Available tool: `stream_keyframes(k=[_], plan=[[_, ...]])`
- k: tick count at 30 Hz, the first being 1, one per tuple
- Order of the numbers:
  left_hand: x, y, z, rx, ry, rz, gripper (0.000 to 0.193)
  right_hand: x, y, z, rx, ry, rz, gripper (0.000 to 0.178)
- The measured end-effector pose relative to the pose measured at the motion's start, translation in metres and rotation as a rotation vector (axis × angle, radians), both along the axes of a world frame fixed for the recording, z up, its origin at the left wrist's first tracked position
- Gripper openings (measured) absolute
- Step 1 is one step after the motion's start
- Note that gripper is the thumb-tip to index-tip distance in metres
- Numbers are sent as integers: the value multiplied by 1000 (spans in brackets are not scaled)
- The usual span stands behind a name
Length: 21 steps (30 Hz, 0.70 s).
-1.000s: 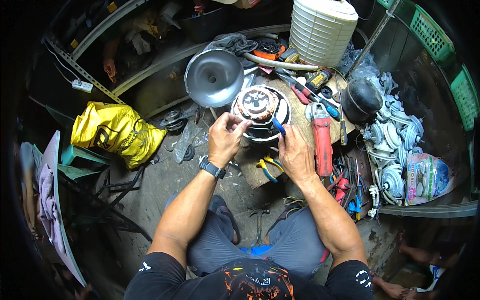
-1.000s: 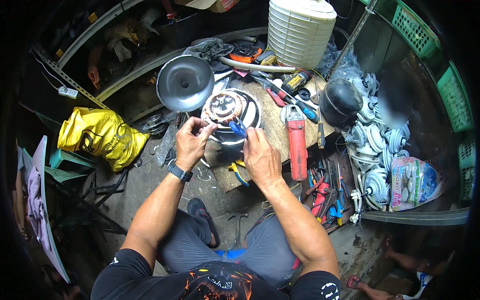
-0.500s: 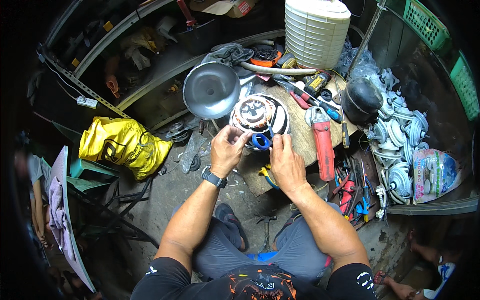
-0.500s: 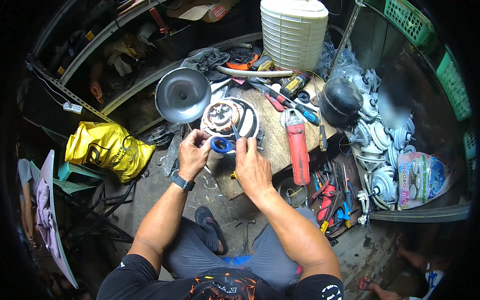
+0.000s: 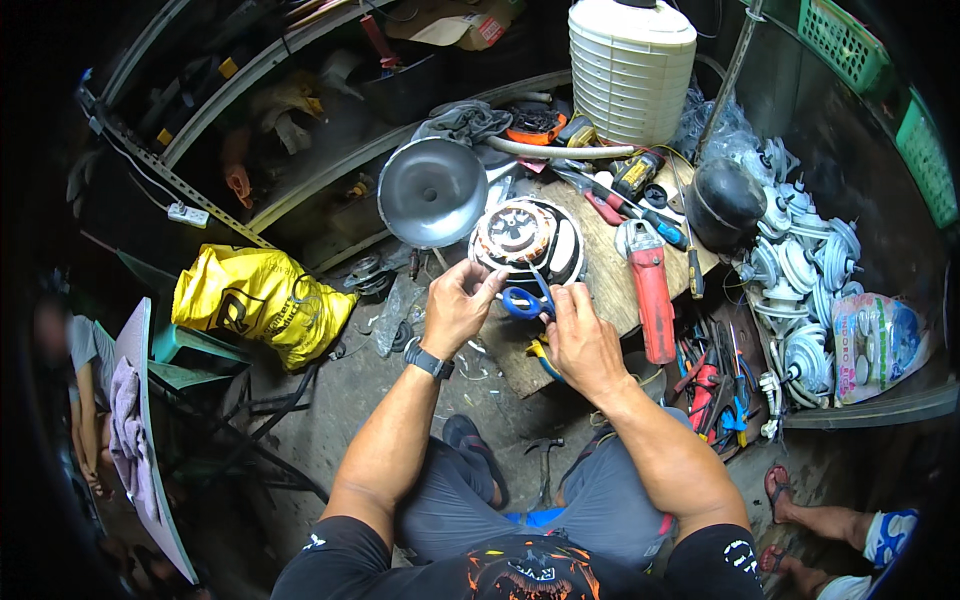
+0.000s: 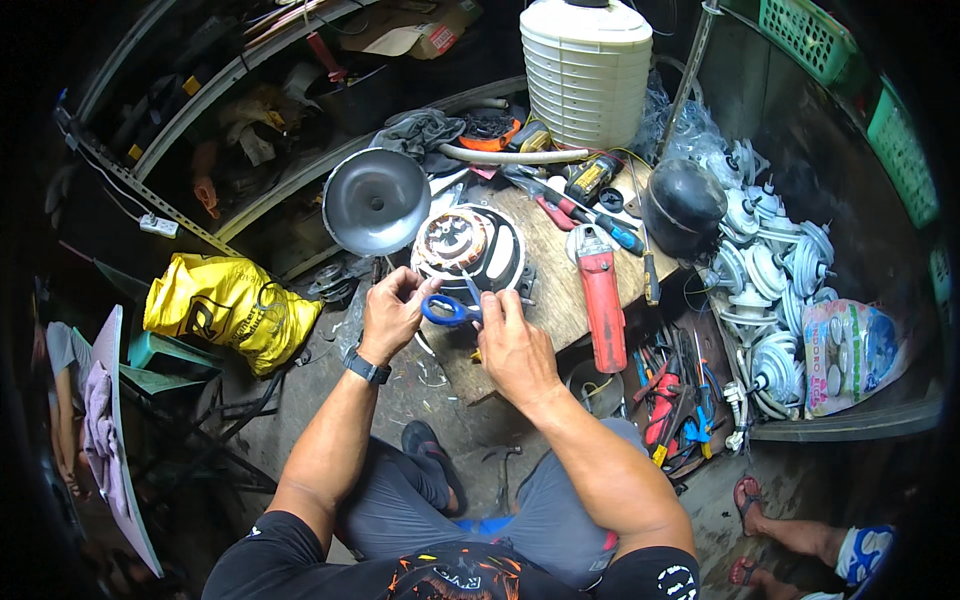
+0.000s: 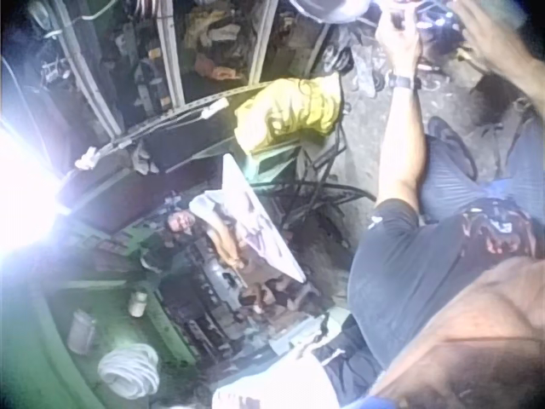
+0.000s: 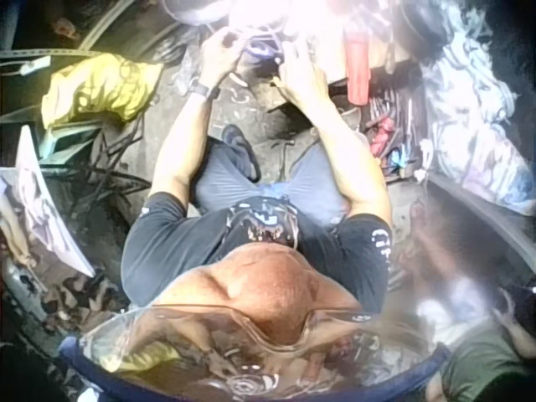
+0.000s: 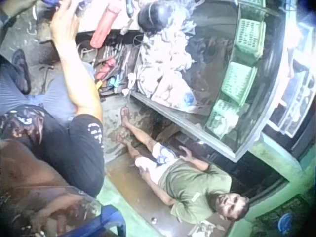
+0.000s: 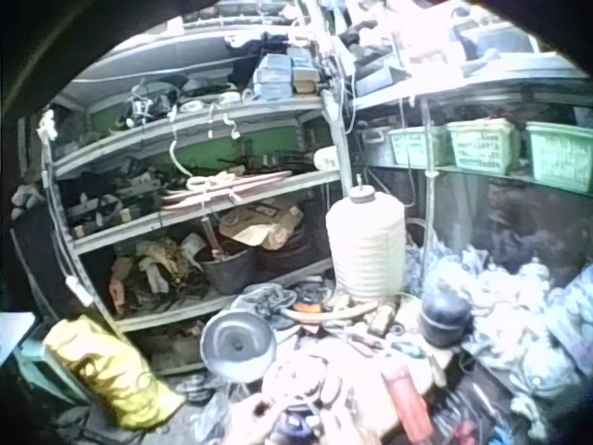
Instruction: The person disassembles an electric motor by hand using pliers, a screwdriver, and a hammer, removing the outer casing and internal components on a wooden workbench.
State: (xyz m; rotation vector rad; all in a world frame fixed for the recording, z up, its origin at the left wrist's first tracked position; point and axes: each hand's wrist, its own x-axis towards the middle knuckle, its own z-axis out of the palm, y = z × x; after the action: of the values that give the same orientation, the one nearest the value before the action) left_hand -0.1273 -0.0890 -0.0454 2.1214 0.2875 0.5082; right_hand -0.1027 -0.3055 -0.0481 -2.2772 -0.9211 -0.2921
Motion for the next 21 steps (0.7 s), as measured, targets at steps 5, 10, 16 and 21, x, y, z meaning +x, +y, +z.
stream_keyframes(k=[5,10,16,21], plan=[[-1,19,11,135,49,-107,41,5,-14,4,60,10,124,39],[-2,33,13,143,165,-238,44,23,-53,21,51,151,170,36],[-5,46,8,235,361,-474,42,26,-157,18,246,542,-141,35],[-24,60,2,409,524,-557,47,-22,-261,-30,291,595,-588,47]])
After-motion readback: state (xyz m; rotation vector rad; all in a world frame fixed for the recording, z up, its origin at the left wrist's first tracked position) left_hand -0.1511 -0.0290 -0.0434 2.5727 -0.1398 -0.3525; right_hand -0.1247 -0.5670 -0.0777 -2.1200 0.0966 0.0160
